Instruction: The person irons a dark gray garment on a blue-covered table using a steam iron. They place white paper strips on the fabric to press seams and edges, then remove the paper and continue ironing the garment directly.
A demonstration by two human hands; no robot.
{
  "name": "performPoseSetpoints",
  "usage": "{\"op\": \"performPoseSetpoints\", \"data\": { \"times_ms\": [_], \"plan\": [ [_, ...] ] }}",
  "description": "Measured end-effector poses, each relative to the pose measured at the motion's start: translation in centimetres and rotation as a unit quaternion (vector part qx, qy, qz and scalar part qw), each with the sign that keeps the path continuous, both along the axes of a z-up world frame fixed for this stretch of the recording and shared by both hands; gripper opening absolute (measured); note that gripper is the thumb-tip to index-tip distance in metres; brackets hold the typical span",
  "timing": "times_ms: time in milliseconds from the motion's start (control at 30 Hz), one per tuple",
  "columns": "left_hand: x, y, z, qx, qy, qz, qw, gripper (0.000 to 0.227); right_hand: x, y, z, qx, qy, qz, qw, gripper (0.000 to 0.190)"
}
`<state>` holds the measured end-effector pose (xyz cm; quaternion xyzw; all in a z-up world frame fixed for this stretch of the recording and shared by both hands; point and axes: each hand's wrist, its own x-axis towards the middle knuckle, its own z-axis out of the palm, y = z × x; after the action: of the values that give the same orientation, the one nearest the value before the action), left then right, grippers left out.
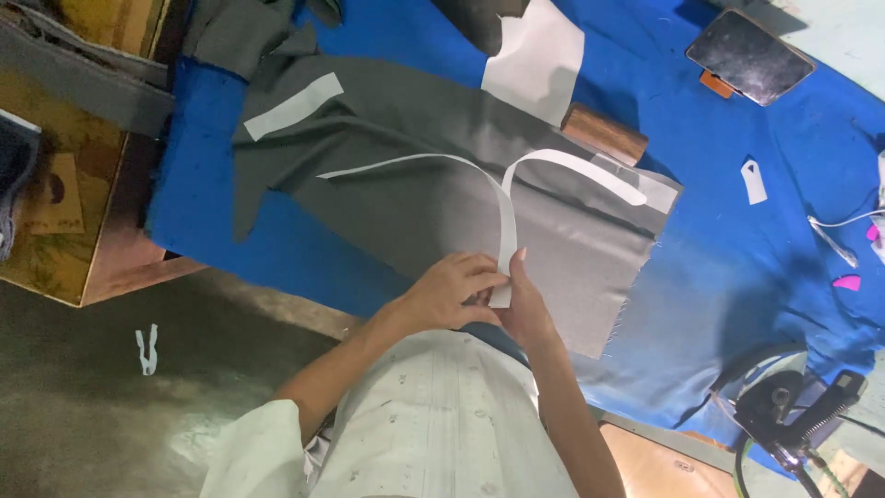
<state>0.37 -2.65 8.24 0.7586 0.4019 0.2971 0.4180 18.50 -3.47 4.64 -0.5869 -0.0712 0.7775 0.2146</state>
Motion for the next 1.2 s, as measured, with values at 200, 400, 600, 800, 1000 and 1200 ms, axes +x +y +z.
{"op": "performPoseSetpoints", "data": {
  "times_ms": [200, 400, 600, 800, 1000, 1200],
  "plan": [
    [0.2, 0.7, -2.2, -0.008, -0.018, -0.01, 1.0, 0.051, -1.1, 1.4, 5.2, 0.057, -0.067, 0.014, 0.996, 0.086],
    [0.4, 0.8, -1.7, -0.037, -0.079, -0.001, 0.996, 0.039, -2.5, 2.0, 7.3, 0.084, -0.035, 0.012, 0.996, 0.086],
    [0.6, 0.6, -2.8, -0.027, -0.046, 0.015, 0.998, 0.048, -0.9, 1.2, 3.6, 0.119, 0.003, -0.016, 0.993, 0.088],
    [0.8, 0.7, -3.2, -0.047, -0.136, 0.028, 0.989, 0.031, -2.2, 1.6, 4.5, 0.028, -0.022, 0.004, 0.999, 0.085],
    [1.9, 0.9, -2.5, 0.111, -0.036, 0.141, 0.983, 0.012, -2.2, 0.1, 2.8, 0.161, -0.039, -0.026, 0.986, 0.087],
    [2.7, 2.0, 0.0, -0.067, -0.146, 0.165, 0.973, 0.012, -2.0, -1.2, 6.0, 0.348, -0.312, 0.058, 0.882, 0.052]
  ]
}}
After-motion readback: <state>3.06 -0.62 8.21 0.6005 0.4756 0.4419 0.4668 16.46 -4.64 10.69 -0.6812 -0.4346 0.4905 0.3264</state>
